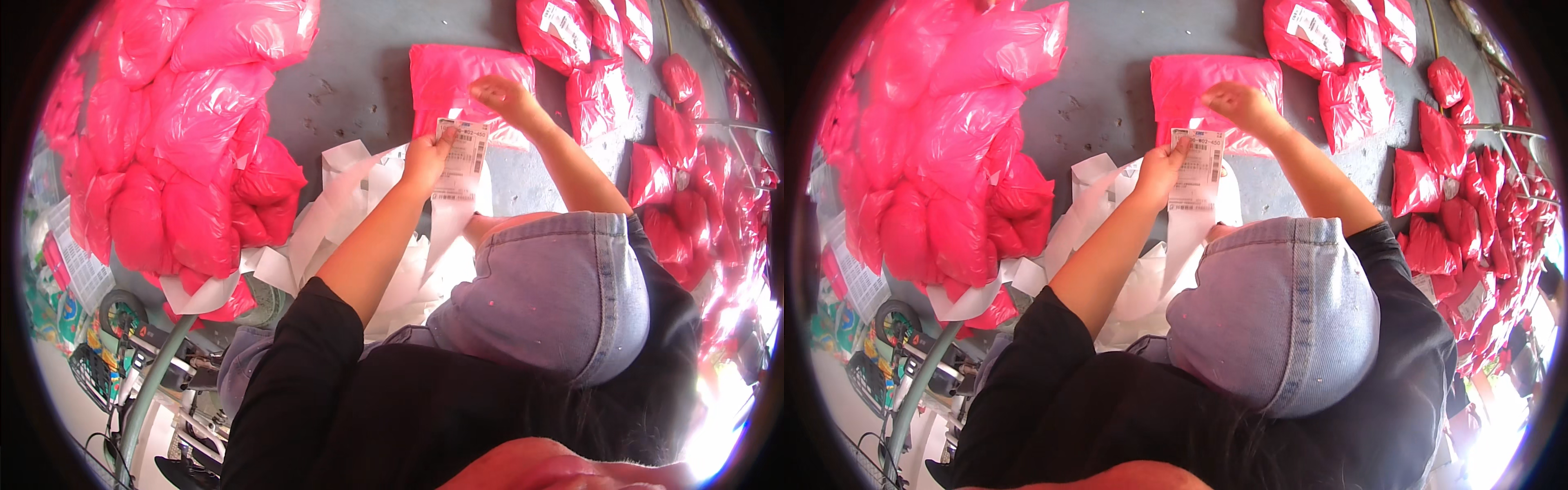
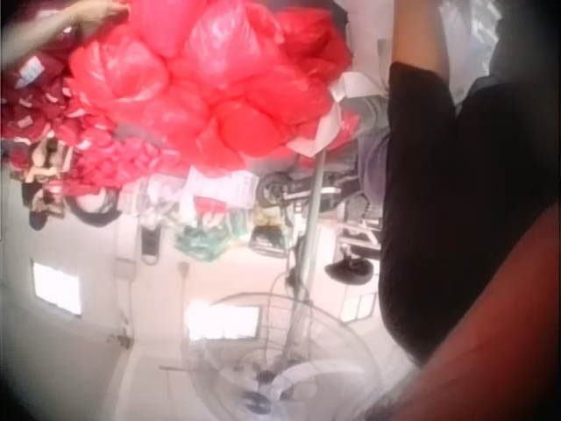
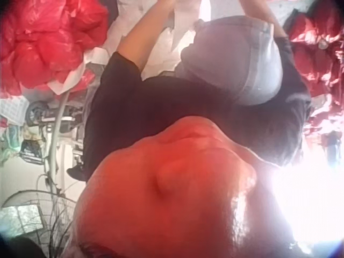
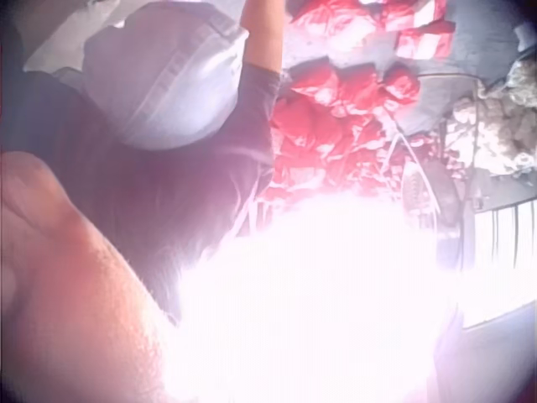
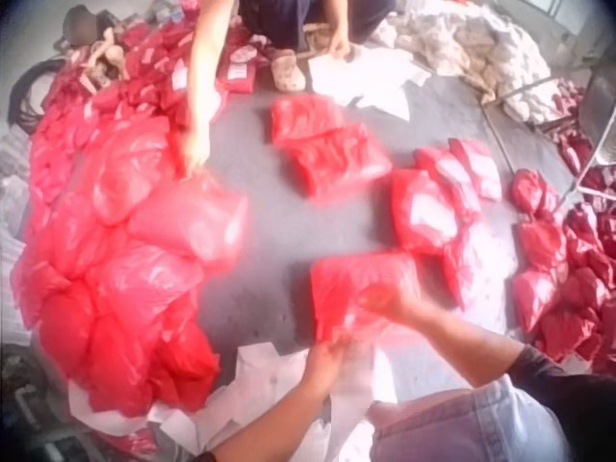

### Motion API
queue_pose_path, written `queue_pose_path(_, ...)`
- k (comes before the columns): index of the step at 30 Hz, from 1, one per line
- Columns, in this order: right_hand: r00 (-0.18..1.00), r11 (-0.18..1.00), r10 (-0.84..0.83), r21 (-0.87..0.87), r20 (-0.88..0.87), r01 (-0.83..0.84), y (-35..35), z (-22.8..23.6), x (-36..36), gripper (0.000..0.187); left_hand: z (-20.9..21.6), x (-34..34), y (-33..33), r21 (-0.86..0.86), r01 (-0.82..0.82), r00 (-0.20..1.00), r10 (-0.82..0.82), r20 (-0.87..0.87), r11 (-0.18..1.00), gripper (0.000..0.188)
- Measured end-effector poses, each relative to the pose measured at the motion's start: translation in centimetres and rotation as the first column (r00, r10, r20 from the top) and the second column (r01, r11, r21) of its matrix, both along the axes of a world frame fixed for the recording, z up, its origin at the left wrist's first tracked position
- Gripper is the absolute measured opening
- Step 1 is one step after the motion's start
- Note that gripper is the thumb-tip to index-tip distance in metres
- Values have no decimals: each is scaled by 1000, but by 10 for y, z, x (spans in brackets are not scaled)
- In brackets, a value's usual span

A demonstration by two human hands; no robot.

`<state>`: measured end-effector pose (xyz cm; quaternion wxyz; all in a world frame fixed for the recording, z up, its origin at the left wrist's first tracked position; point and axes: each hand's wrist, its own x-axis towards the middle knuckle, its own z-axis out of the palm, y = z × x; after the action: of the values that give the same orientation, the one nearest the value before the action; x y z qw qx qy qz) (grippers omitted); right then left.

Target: The person applies shipping labels to pink mailer bags by hand while sitting on the floor.

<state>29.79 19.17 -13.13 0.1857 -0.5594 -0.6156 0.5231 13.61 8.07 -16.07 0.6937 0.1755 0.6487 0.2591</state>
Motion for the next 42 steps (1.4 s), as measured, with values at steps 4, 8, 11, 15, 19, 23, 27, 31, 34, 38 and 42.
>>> queue_pose_path(4,984,943,172,-281,-51,-180,-24,7,-9,24,11,-3,4,145,25,1000,-27,7,989,30)
queue_pose_path(8,987,974,157,-167,16,-152,-28,10,-9,24,16,-2,3,95,45,998,-40,-51,994,29)
queue_pose_path(11,986,974,148,-182,76,-133,-24,12,-10,21,15,1,4,50,16,999,-14,-50,999,31)
queue_pose_path(15,997,949,10,-314,-73,-33,-12,2,-5,19,18,0,12,6,121,987,-119,-109,993,37)
queue_pose_path(19,998,974,12,-226,-57,-25,3,-8,-4,17,7,0,12,-27,-2,999,3,50,1000,45)
queue_pose_path(23,950,974,-35,222,310,-37,29,-44,5,18,5,-11,7,-242,20,958,51,283,970,61)
queue_pose_path(27,835,890,-152,441,529,-117,35,-61,12,22,-41,-44,-46,-442,153,942,5,336,884,65)
queue_pose_path(31,797,753,-227,620,560,-221,33,-65,9,46,-48,-71,-144,-541,114,990,-49,133,833,65)
queue_pose_path(34,714,622,-30,572,699,-534,17,-42,-14,66,-7,-116,-200,-614,261,931,-361,-43,745,67)
queue_pose_path(38,522,581,238,310,819,-752,-4,-51,-39,77,97,-139,-173,-534,618,616,-777,-129,578,57)
queue_pose_path(42,622,889,-125,366,773,-276,54,-58,-9,73,196,-146,-134,-329,729,476,-790,-387,601,46)
